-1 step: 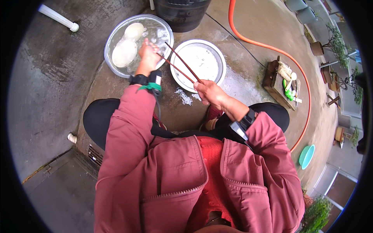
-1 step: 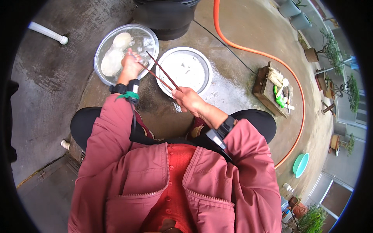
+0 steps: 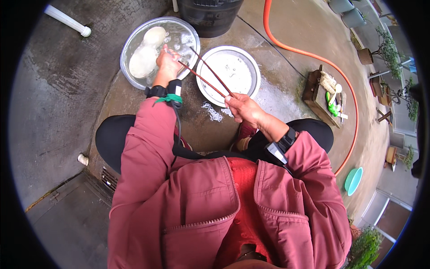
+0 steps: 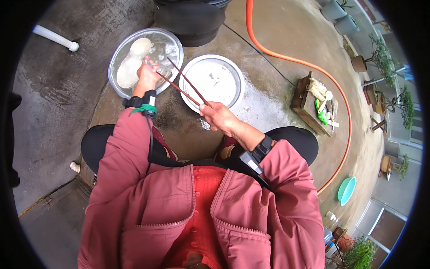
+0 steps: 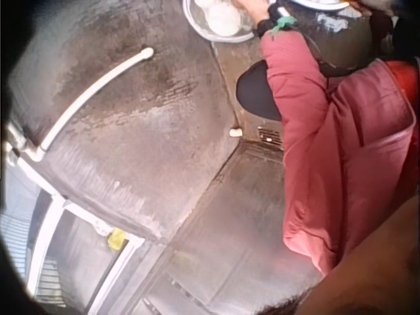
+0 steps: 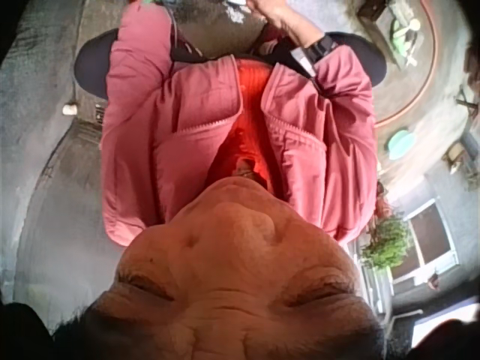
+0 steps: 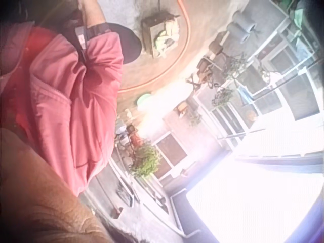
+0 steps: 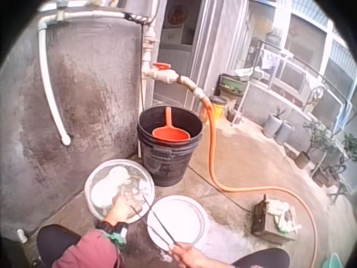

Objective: The person wipes a white pot lid with a cloth, then moves outside to wash the lid and chopsticks in a basin of soapy water. They rinse the items and place them in a second basin.

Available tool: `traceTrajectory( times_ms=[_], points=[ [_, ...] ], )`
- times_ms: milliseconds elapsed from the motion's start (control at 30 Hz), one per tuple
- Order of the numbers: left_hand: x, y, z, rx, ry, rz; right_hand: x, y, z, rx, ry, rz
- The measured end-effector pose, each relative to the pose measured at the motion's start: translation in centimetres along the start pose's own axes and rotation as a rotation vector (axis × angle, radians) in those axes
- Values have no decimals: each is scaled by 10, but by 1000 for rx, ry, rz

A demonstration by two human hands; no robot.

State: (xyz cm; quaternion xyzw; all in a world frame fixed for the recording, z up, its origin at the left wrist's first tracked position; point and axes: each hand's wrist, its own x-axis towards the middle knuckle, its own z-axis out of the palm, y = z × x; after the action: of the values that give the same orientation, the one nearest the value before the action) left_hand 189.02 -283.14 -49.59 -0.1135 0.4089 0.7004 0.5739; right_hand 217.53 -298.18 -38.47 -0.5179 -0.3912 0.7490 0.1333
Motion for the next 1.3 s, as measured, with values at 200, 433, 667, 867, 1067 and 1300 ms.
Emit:
traceTrajectory(
  times_ms=[200, 433, 667, 867, 1067, 1300],
  points=[
    [-9, -55, -5, -160, -208, -304, 14, -15, -9, 214, 2, -89],
    [-72, -83, 22, -160, -527, -391, 31, -12, -14, 459, -134, 2],
    [-91, -81, 36, -99, -555, -346, 36, -3, -13, -62, 166, -264],
    [-95, -85, 40, -67, -453, -277, 42, 4, -9, -734, 482, -615],
    [-97, -91, 40, -39, -333, -229, 34, -5, -4, -1022, 667, -700],
    [-55, -57, 31, -79, -267, -146, 28, -6, -1, -975, 578, -667]
  ],
)
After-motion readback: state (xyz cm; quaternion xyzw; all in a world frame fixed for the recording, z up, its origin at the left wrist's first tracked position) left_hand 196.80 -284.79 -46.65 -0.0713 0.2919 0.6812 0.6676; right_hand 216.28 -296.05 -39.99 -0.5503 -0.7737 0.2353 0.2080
